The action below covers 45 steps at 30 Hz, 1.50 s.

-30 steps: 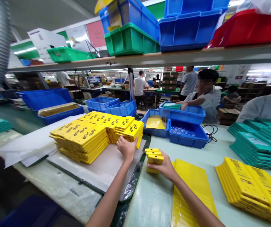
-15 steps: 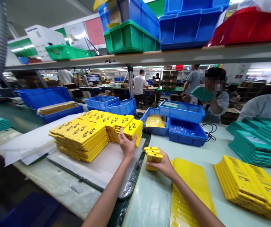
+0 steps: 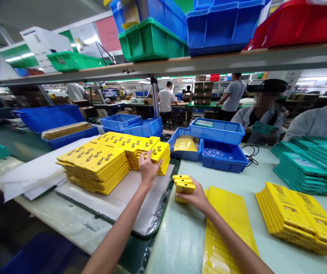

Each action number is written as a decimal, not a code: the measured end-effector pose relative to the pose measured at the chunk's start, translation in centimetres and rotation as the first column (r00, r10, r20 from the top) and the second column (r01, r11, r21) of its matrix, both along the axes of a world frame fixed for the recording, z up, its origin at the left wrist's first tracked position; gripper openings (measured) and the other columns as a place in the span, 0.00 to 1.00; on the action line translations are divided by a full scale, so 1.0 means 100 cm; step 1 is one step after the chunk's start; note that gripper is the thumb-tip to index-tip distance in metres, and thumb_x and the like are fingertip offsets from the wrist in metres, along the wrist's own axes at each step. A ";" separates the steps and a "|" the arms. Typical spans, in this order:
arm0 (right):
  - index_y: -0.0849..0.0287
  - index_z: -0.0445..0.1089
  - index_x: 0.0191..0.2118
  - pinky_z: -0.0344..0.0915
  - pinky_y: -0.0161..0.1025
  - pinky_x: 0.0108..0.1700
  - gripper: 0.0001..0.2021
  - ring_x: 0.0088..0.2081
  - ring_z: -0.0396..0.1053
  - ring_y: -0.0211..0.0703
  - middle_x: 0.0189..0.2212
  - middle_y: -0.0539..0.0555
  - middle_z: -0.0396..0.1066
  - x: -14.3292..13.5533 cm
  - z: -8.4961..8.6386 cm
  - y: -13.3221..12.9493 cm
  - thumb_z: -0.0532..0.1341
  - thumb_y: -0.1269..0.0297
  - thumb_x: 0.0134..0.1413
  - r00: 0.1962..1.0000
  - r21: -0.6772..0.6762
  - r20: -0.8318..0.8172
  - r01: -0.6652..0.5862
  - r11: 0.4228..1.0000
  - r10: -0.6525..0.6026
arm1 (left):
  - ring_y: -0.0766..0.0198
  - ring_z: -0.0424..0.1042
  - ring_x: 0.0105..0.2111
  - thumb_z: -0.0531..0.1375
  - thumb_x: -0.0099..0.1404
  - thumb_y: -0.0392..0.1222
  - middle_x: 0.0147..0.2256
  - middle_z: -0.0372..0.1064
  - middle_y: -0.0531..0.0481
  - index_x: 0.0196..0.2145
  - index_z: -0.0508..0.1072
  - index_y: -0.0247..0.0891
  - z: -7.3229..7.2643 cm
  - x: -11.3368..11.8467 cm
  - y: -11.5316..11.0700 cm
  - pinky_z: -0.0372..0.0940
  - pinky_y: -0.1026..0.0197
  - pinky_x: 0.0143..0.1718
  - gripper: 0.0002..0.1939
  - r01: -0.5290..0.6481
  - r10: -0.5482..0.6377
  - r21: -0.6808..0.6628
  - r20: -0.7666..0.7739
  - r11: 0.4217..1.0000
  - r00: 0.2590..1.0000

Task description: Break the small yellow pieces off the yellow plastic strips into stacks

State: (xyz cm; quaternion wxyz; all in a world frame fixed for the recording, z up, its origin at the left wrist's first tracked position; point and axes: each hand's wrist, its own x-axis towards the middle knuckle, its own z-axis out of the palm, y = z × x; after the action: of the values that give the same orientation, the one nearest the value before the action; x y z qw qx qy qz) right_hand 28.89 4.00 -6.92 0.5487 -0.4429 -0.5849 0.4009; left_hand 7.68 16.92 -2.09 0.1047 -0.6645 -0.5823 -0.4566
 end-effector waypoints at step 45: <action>0.49 0.45 0.75 0.66 0.58 0.66 0.66 0.65 0.67 0.63 0.66 0.64 0.66 0.013 -0.008 -0.061 0.82 0.56 0.32 0.958 -0.110 -0.159 0.223 0.969 -0.238 | 0.54 0.76 0.41 0.49 0.70 0.65 0.39 0.77 0.43 0.38 0.76 0.36 0.039 0.094 -0.054 0.72 0.59 0.40 0.29 0.758 -0.645 -0.642 0.532 0.114 0.548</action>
State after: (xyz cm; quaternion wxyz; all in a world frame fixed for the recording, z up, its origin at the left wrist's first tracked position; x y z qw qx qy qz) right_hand 30.19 -2.10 -7.67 0.6191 -0.4965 -0.4611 0.3971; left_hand 17.08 11.54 1.80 -0.4845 -0.7906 -0.3408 -0.1554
